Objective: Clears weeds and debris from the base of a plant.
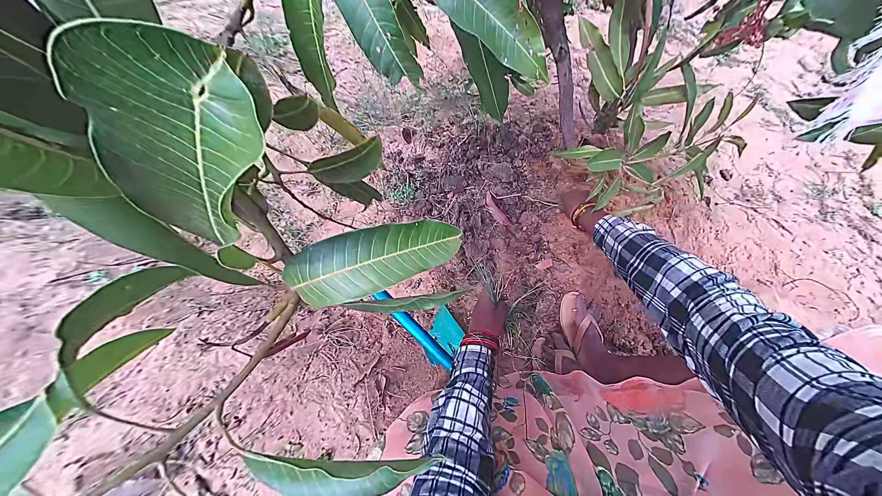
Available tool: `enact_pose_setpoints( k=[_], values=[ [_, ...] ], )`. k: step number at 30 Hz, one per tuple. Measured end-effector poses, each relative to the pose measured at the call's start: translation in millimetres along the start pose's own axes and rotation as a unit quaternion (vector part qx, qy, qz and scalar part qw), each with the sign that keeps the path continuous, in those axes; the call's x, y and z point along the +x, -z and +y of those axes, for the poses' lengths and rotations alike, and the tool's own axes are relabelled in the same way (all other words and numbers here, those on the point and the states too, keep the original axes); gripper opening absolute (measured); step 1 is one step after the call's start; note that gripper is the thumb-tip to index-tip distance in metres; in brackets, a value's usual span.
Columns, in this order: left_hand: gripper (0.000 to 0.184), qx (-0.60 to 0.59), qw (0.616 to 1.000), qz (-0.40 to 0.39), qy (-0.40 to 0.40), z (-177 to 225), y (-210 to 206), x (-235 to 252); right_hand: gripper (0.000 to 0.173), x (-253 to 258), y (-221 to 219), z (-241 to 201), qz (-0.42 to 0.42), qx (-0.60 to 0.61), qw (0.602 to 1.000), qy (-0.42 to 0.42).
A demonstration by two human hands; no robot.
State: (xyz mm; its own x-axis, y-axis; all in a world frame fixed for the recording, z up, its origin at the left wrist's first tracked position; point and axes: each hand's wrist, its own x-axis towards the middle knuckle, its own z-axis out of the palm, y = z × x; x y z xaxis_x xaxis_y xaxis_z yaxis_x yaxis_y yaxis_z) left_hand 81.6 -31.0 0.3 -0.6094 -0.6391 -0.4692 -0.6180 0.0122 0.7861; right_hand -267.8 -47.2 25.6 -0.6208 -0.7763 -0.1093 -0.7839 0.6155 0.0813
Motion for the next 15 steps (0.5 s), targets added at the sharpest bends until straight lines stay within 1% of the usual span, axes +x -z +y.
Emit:
enact_pose_setpoints(
  k=[2, 5, 8, 11, 13, 14, 15],
  values=[
    [0.051, 0.0, 1.0, 0.001, -0.003, 0.1, 0.3, -0.7, 0.027, 0.5, 6.9, -0.6, -0.077, -0.058, 0.995, 0.007],
    [0.05, -0.003, 1.0, 0.004, -0.001, -2.8, 1.0, 0.7, 0.029, 2.0, -0.9, 6.5, -0.069, -0.022, 0.997, -0.004],
    [0.049, 0.004, 1.0, 0.006, 0.005, -1.7, 4.1, 0.0, 0.039, -19.8, 23.5, 1.6, -0.083, 0.014, 0.996, -0.036],
    [0.051, 0.0, 1.0, 0.011, 0.006, -2.9, 3.4, 0.6, 0.043, -49.3, 34.0, -1.6, -0.072, 0.035, 0.995, -0.06],
    [0.051, 0.001, 1.0, 0.014, 0.005, -3.0, 3.1, 1.6, 0.042, -73.4, 45.4, 4.9, -0.019, 0.075, 0.995, -0.057],
    [0.052, 0.001, 1.0, 0.013, 0.007, -2.8, 2.5, 1.2, 0.045, -81.3, 50.9, 10.6, 0.004, 0.108, 0.991, -0.08],
    [0.053, 0.003, 1.0, 0.012, 0.012, -2.0, 2.2, 0.5, 0.045, -86.6, 56.5, 17.2, 0.022, 0.114, 0.988, -0.102]
  ],
)
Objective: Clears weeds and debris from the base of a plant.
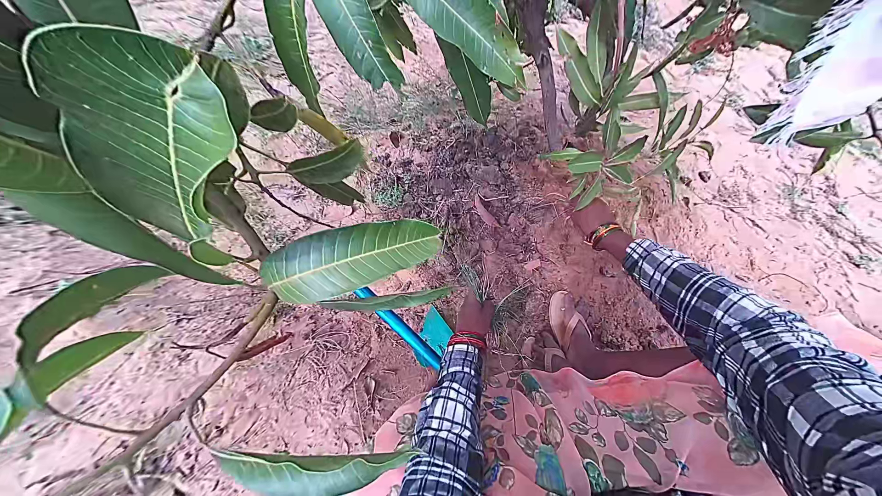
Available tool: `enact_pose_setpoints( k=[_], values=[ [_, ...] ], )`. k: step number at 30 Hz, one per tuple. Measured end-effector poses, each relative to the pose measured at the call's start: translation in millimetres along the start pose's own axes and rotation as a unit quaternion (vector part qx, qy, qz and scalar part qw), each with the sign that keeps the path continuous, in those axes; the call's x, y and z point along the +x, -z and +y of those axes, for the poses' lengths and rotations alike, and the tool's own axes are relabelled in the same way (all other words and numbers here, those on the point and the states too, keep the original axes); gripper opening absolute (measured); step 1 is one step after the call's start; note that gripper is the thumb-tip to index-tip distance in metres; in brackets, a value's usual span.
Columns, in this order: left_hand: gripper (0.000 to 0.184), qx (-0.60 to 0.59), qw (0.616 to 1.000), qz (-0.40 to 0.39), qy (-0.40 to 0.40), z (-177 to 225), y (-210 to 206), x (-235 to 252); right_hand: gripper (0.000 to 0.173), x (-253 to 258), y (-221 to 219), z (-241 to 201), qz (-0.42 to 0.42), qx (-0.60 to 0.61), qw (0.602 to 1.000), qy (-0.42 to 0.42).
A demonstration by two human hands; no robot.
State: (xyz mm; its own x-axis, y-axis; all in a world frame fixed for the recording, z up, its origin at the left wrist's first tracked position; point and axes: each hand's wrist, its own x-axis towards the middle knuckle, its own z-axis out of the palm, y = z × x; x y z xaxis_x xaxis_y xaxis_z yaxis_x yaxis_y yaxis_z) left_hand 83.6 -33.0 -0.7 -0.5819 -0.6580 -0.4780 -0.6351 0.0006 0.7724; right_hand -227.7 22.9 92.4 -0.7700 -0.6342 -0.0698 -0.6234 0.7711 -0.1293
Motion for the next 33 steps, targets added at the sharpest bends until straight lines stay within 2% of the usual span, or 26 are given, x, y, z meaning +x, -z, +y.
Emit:
enact_pose_setpoints(
  k=[2, 5, 7, 8, 9, 12, 14, 17, 20, 21, 23, 24, 26, 30, 33],
  values=[
    [0.053, 0.005, 1.0, 0.0, 0.009, 2.1, -0.8, -2.4, 0.044, -8.7, 20.9, 12.8, 0.011, 0.007, 0.999, -0.051],
    [0.052, 0.017, 1.0, 0.002, 0.004, 2.2, -2.8, -3.6, 0.045, -12.5, 56.1, 35.2, 0.034, 0.016, 0.996, -0.079],
    [0.052, 0.017, 1.0, 0.005, -0.004, 0.2, -4.9, -1.0, 0.048, 2.1, 67.6, 52.7, 0.119, 0.087, 0.984, -0.099],
    [0.052, 0.016, 1.0, 0.008, -0.007, -0.8, -5.7, 0.0, 0.045, 9.3, 68.9, 61.2, 0.164, 0.119, 0.976, -0.079],
    [0.051, 0.015, 1.0, 0.012, -0.008, -2.0, -6.3, 0.6, 0.043, 11.0, 70.4, 66.4, 0.154, 0.107, 0.981, -0.054],
    [0.051, 0.01, 1.0, 0.024, 0.001, -3.2, -6.3, 1.2, 0.044, -4.3, 66.3, 61.2, 0.001, 0.031, 0.999, -0.019],
    [0.05, 0.009, 0.999, 0.029, 0.012, -3.1, -6.8, 1.9, 0.041, 3.5, 37.3, 65.3, -0.07, -0.002, 0.997, 0.012],
    [0.051, 0.009, 0.999, 0.035, 0.024, -3.3, -7.1, 2.1, 0.04, 11.1, 2.7, 53.2, -0.054, -0.017, 0.998, 0.018],
    [0.051, 0.003, 0.999, 0.033, 0.018, -4.1, -7.6, 2.2, 0.034, 13.1, 5.5, 27.1, -0.089, -0.11, 0.989, 0.031],
    [0.05, 0.002, 0.999, 0.032, 0.017, -4.8, -7.3, 2.8, 0.031, 16.7, 3.1, 24.9, -0.09, -0.1, 0.991, 0.006],
    [0.05, -0.004, 0.999, 0.028, 0.02, -5.9, -5.3, 4.8, 0.043, 20.7, 6.7, 19.3, -0.081, -0.029, 0.993, -0.082],
    [0.05, -0.007, 0.999, 0.028, 0.022, -5.7, -3.9, 4.8, 0.049, 24.2, 6.9, 19.4, -0.065, 0.0, 0.992, -0.106],
    [0.049, -0.007, 0.999, 0.032, 0.019, -6.7, -2.3, 6.0, 0.05, 26.7, 8.9, 16.3, -0.041, 0.02, 0.992, -0.119],
    [0.048, -0.006, 0.999, 0.031, 0.008, -11.9, -3.7, 9.0, 0.043, 21.7, 4.9, 12.5, -0.073, -0.067, 0.993, -0.068],
    [0.047, 0.005, 0.999, 0.034, 0.008, -8.7, -1.0, 5.5, 0.025, 10.9, -4.9, 30.1, -0.127, -0.179, 0.972, 0.082]
  ],
)
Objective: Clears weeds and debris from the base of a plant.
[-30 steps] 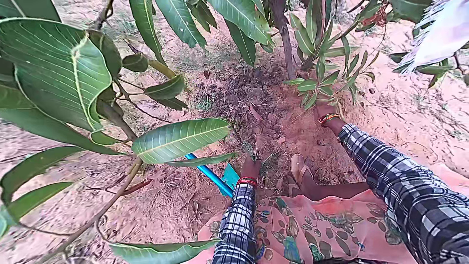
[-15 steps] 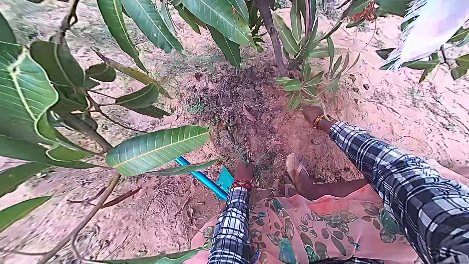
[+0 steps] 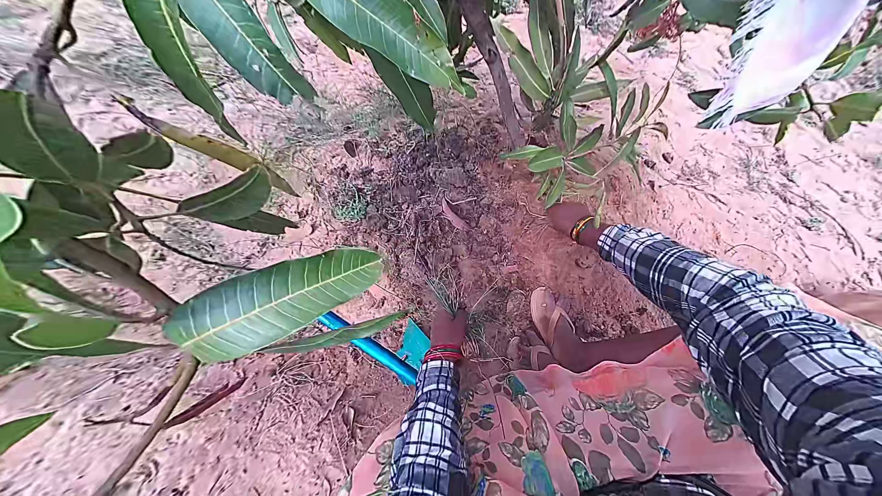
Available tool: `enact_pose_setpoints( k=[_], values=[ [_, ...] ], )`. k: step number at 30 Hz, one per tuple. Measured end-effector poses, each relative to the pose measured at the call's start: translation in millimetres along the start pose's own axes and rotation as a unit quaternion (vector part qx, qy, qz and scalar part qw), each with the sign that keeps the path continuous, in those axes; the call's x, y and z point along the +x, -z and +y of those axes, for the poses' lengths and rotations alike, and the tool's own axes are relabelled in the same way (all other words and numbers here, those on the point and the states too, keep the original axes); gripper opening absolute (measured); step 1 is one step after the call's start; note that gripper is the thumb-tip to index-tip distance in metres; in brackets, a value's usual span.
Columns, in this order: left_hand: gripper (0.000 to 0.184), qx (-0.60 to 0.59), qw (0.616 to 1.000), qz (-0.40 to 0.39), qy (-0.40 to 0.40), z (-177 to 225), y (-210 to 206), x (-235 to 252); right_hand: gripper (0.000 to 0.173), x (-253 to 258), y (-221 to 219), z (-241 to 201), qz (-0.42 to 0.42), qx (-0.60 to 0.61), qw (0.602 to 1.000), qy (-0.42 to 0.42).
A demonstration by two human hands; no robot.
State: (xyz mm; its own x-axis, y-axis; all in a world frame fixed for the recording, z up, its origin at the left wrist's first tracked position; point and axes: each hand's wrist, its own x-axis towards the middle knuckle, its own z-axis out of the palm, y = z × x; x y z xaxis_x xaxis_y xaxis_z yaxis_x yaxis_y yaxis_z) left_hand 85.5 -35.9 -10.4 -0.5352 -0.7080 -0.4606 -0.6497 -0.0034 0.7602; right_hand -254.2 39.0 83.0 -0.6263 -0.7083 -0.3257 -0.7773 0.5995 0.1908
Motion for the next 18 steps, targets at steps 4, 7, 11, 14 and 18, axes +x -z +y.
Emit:
enact_pose_setpoints(
  k=[4, 7, 11, 14, 18],
  values=[
    [0.047, 0.007, 1.0, 0.012, 0.007, 1.0, 0.7, -3.3, 0.033, -38.8, -25.4, 46.2, -0.117, -0.056, 0.988, 0.078],
    [0.047, -0.008, 1.0, 0.018, 0.004, -3.2, -3.0, -1.7, 0.031, -63.3, -33.0, 105.8, -0.15, -0.102, 0.982, 0.045],
    [0.046, 0.01, 1.0, 0.023, -0.001, -3.3, -9.7, -4.5, 0.032, -65.8, -23.2, 182.5, 0.004, 0.067, 0.993, -0.093],
    [0.047, 0.03, 0.999, 0.02, 0.007, -2.9, -14.5, -4.0, 0.044, -39.6, -20.3, 208.2, 0.118, 0.232, 0.949, -0.181],
    [0.045, 0.046, 0.998, 0.024, 0.023, -5.1, -16.2, -2.2, 0.045, -14.3, -30.9, 198.7, 0.108, 0.33, 0.915, -0.207]
  ],
)
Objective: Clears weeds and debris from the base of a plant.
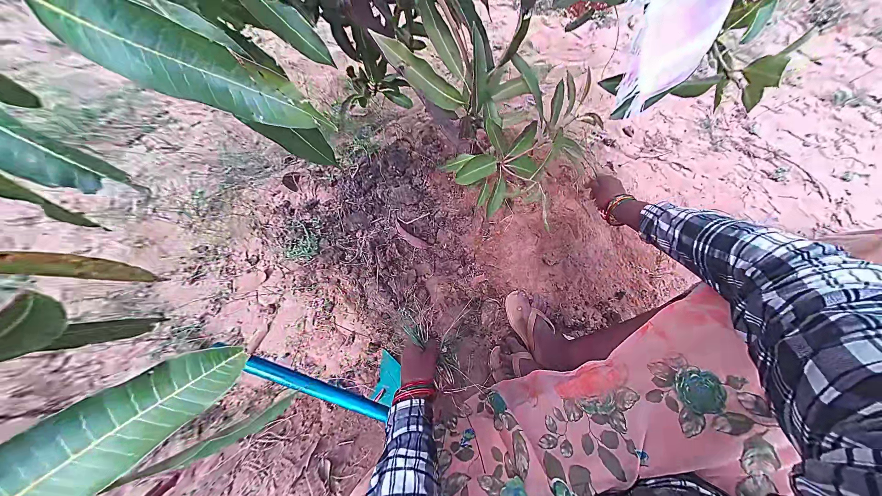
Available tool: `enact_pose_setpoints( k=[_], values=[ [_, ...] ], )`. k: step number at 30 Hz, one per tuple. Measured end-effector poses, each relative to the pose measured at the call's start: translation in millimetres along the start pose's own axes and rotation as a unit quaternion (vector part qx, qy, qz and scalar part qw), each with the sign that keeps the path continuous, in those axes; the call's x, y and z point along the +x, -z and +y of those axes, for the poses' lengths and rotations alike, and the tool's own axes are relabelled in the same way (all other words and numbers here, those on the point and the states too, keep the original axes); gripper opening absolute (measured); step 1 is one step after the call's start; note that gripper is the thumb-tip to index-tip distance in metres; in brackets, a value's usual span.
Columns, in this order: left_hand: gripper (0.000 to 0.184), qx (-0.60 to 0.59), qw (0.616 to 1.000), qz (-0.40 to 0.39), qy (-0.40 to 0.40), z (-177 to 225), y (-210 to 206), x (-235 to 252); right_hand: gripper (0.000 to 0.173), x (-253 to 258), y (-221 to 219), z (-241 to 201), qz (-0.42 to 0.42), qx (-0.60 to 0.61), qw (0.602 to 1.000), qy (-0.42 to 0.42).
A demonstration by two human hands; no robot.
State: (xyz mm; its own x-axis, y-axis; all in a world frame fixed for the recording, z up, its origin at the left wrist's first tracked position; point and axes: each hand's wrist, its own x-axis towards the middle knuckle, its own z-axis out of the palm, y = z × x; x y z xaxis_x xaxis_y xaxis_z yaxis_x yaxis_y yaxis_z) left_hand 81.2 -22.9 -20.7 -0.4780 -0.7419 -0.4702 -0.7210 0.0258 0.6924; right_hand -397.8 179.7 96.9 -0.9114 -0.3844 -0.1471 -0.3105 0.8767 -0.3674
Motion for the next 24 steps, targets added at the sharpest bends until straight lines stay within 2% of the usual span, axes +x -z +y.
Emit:
enact_pose_setpoints(
  k=[3, 8, 11, 15, 19, 21, 22, 24],
  values=[
    [0.045, 0.014, 0.999, 0.003, 0.034, 5.1, 0.9, -0.5, 0.044, -3.1, -17.2, -9.9, -0.052, -0.01, 0.999, -0.003],
    [0.042, 0.018, 0.999, -0.001, 0.028, 8.4, 0.1, -0.6, 0.043, -11.4, -19.1, -22.5, -0.061, -0.033, 0.998, 0.011],
    [0.042, 0.017, 0.999, 0.0, 0.035, 14.7, 5.1, -4.7, 0.043, -5.5, -1.5, -38.6, -0.017, -0.022, 1.0, 0.013],
    [0.046, -0.001, 1.0, 0.011, 0.025, 9.3, 7.9, -3.8, 0.05, -16.7, 37.4, -72.8, 0.084, 0.102, 0.991, -0.004],
    [0.049, -0.017, 1.0, 0.014, 0.022, 7.8, 8.4, -6.2, 0.043, -28.4, 60.3, -77.9, 0.16, 0.157, 0.974, 0.046],
    [0.047, -0.019, 0.999, 0.013, 0.023, 7.8, 9.5, -8.0, 0.047, -45.6, 66.4, -74.1, 0.112, 0.124, 0.985, 0.049],
    [0.047, -0.02, 1.0, 0.011, 0.022, 7.4, 10.2, -8.8, 0.05, -55.3, 66.7, -69.2, 0.06, 0.089, 0.993, 0.051],
    [0.047, -0.021, 1.0, 0.011, 0.018, 7.0, 11.3, -8.4, 0.05, -74.8, 65.8, -55.5, -0.1, -0.005, 0.994, 0.04]
  ],
)
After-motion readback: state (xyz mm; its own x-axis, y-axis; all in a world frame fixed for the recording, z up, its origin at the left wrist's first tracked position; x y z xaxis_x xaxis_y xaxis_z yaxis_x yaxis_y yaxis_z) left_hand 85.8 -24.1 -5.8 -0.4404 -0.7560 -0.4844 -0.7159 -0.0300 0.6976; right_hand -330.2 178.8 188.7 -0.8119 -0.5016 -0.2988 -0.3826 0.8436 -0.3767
